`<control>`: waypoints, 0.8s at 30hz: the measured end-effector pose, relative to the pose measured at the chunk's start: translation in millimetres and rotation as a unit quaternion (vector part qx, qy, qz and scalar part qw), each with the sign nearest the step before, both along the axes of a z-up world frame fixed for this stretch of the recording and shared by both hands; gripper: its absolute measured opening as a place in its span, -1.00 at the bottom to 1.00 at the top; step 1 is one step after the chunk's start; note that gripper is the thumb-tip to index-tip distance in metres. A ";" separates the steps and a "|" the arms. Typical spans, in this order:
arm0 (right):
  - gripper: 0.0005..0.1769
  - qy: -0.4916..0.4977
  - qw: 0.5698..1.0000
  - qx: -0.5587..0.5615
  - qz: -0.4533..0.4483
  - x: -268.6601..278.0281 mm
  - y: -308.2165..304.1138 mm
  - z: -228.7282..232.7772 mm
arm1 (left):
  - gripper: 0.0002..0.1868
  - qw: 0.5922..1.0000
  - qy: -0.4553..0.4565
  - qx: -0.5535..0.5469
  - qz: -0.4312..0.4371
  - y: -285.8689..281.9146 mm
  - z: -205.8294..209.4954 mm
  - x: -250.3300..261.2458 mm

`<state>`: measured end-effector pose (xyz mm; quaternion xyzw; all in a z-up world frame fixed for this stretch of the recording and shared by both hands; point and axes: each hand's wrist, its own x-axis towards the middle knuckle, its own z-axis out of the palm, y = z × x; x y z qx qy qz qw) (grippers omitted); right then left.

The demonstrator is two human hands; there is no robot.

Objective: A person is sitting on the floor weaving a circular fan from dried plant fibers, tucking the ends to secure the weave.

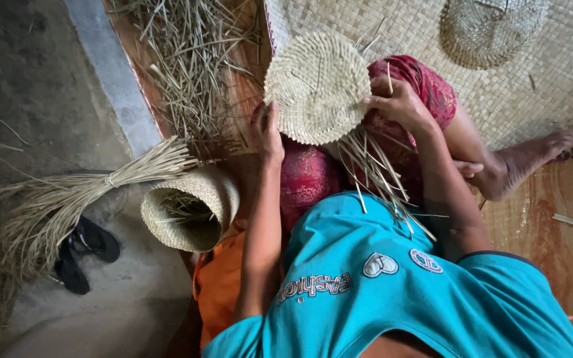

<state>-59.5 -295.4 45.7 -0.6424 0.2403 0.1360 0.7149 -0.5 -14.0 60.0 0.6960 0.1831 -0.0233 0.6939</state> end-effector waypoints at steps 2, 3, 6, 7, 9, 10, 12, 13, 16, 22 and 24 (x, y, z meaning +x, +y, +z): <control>-0.62 0.014 0.999 0.028 -0.011 -0.4 -0.8 -5.1 | -0.57 0.998 -0.005 0.067 -0.014 1.4 -5.7 -2.4; -0.62 0.017 0.999 0.028 -0.010 -1.1 0.2 -1.7 | -0.57 0.998 -0.002 0.067 -0.013 3.1 -8.8 -4.1; -0.61 0.026 0.999 0.032 -0.021 1.1 0.3 5.6 | -0.49 0.995 -0.012 0.099 -0.023 7.0 -18.2 -4.0; -0.61 0.025 0.999 0.030 -0.023 0.6 -0.3 5.5 | -0.51 0.995 -0.019 0.096 -0.023 8.7 -21.2 -4.3; -0.61 0.023 0.999 0.028 -0.024 2.0 1.1 7.4 | -0.53 0.995 -0.027 0.094 -0.022 10.0 -34.0 -7.2; -0.61 0.023 0.998 0.035 -0.037 3.4 2.9 9.5 | -0.51 0.997 -0.020 0.069 -0.014 9.7 -43.7 -10.3; -0.61 0.023 0.998 0.041 -0.050 5.3 5.4 12.6 | -0.48 0.999 -0.013 0.045 -0.006 10.9 -50.4 -13.2; -0.60 0.027 0.997 0.043 -0.059 5.9 6.1 13.7 | -0.55 0.998 -0.021 0.056 -0.026 12.5 -47.4 -13.0; -0.60 0.031 0.997 0.038 -0.067 5.5 6.7 10.1 | -0.61 0.996 -0.023 0.072 -0.046 17.1 -55.6 -15.6; -0.62 0.038 0.996 0.035 -0.067 4.6 3.7 3.2 | -0.57 0.987 -0.016 0.122 -0.107 3.2 -42.9 -10.9; -0.62 0.043 0.996 0.038 -0.065 4.9 5.0 5.5 | -0.57 0.986 0.000 0.116 -0.117 -1.4 -32.3 -10.6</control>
